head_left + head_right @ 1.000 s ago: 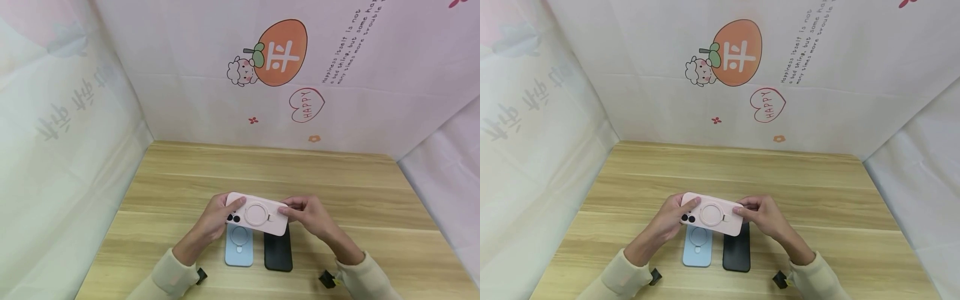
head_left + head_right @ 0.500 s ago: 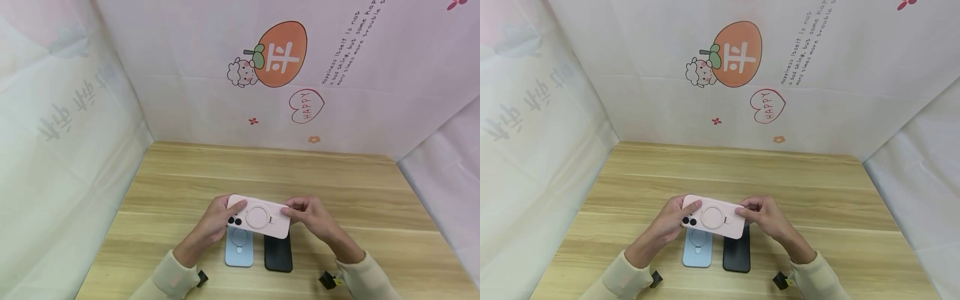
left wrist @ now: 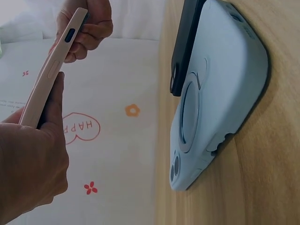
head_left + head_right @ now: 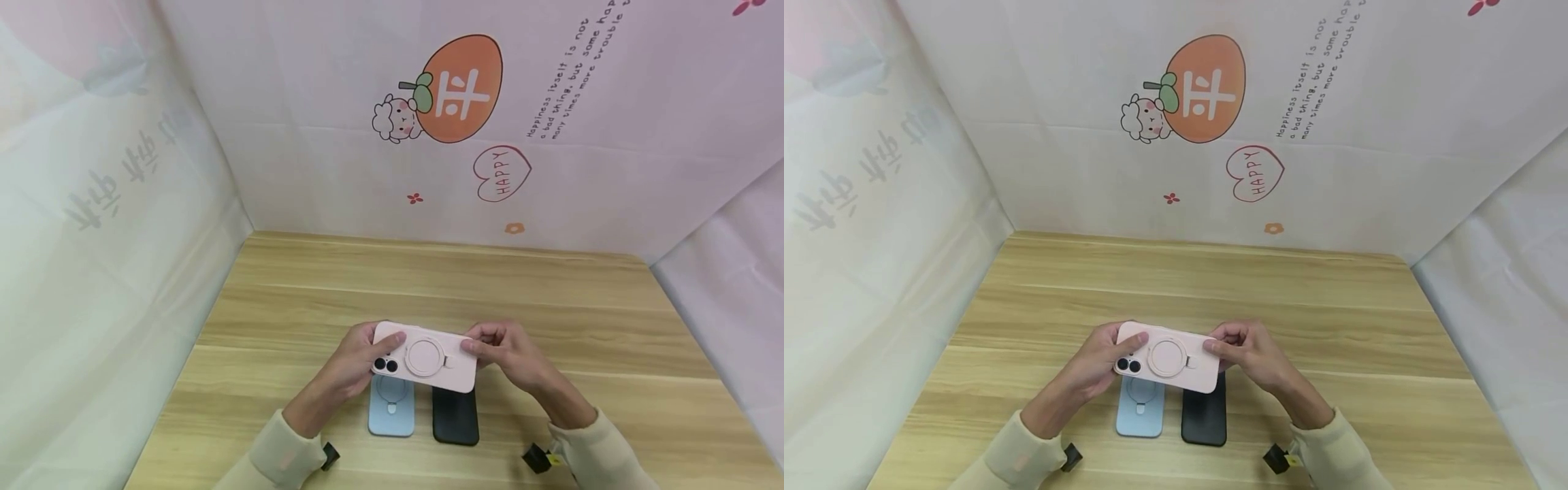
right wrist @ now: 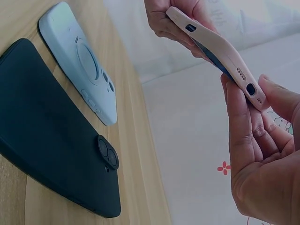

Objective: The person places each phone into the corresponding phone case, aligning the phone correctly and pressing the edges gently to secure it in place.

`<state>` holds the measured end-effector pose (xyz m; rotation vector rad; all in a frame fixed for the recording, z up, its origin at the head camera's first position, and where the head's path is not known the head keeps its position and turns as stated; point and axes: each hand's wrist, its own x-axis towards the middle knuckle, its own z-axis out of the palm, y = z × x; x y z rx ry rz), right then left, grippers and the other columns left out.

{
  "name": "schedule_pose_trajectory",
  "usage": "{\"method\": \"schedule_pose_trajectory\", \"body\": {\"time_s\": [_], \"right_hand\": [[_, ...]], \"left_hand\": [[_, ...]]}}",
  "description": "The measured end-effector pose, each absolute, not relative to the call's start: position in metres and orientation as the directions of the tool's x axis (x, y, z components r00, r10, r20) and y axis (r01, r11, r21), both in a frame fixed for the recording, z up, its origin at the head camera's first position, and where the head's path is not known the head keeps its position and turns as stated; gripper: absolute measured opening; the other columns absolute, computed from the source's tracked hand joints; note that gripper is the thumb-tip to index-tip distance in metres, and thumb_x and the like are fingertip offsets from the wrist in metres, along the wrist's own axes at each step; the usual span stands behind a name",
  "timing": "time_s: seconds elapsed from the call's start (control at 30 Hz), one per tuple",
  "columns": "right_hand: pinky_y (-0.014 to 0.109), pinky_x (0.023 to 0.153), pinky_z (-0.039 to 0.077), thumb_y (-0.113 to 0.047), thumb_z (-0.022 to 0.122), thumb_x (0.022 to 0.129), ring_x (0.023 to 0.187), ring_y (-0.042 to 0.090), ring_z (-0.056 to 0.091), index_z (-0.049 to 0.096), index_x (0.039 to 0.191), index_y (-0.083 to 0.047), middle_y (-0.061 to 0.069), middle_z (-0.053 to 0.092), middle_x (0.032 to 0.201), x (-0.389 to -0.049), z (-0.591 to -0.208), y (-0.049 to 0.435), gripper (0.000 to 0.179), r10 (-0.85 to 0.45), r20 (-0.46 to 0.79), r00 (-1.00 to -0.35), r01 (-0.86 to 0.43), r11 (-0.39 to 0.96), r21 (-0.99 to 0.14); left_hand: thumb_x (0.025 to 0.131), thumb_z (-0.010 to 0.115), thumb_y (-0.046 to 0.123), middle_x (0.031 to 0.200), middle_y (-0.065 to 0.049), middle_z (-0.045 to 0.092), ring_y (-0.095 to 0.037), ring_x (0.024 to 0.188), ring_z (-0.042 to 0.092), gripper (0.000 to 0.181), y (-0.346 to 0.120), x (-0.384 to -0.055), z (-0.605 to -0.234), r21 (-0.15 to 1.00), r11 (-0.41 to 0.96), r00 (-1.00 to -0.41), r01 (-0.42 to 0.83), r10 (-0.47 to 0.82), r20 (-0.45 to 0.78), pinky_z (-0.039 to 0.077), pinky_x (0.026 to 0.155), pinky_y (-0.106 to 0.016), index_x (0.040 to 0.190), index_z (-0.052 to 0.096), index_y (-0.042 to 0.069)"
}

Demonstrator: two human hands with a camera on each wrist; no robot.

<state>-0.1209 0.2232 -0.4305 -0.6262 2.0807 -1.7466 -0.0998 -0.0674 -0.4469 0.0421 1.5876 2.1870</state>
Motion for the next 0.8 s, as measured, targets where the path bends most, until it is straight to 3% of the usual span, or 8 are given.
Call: {"method": "schedule_pose_trajectory", "body": {"time_s": [0.4,0.8], "right_hand": [[0.04,0.069,0.065,-0.01,0.071,0.102,0.077,0.017,0.073,0.073,0.104,0.01,0.008,0.078,0.091,-0.121,-0.427,0.22,0.021,-0.477,-0.065,-0.877,-0.053,0.23,-0.972],[0.034,0.078,0.065,-0.012,0.075,0.099,0.084,0.017,0.074,0.069,0.113,0.014,0.013,0.076,0.099,-0.116,-0.423,0.21,0.03,-0.361,-0.153,-0.92,0.079,0.211,-0.974]], "left_hand": [[0.107,0.061,0.006,0.111,-0.009,0.075,-0.014,0.101,0.074,0.035,-0.069,-0.1,-0.447,0.883,-0.294,-0.893,-0.366,0.377,-0.245,0.063,0.089,-0.028,0.134,0.056,-0.016],[0.108,0.06,0.007,0.113,-0.013,0.073,-0.013,0.101,0.071,0.03,-0.071,-0.102,-0.443,0.917,-0.241,-0.93,-0.319,0.264,-0.254,0.061,0.09,-0.026,0.131,0.059,-0.012]]}}
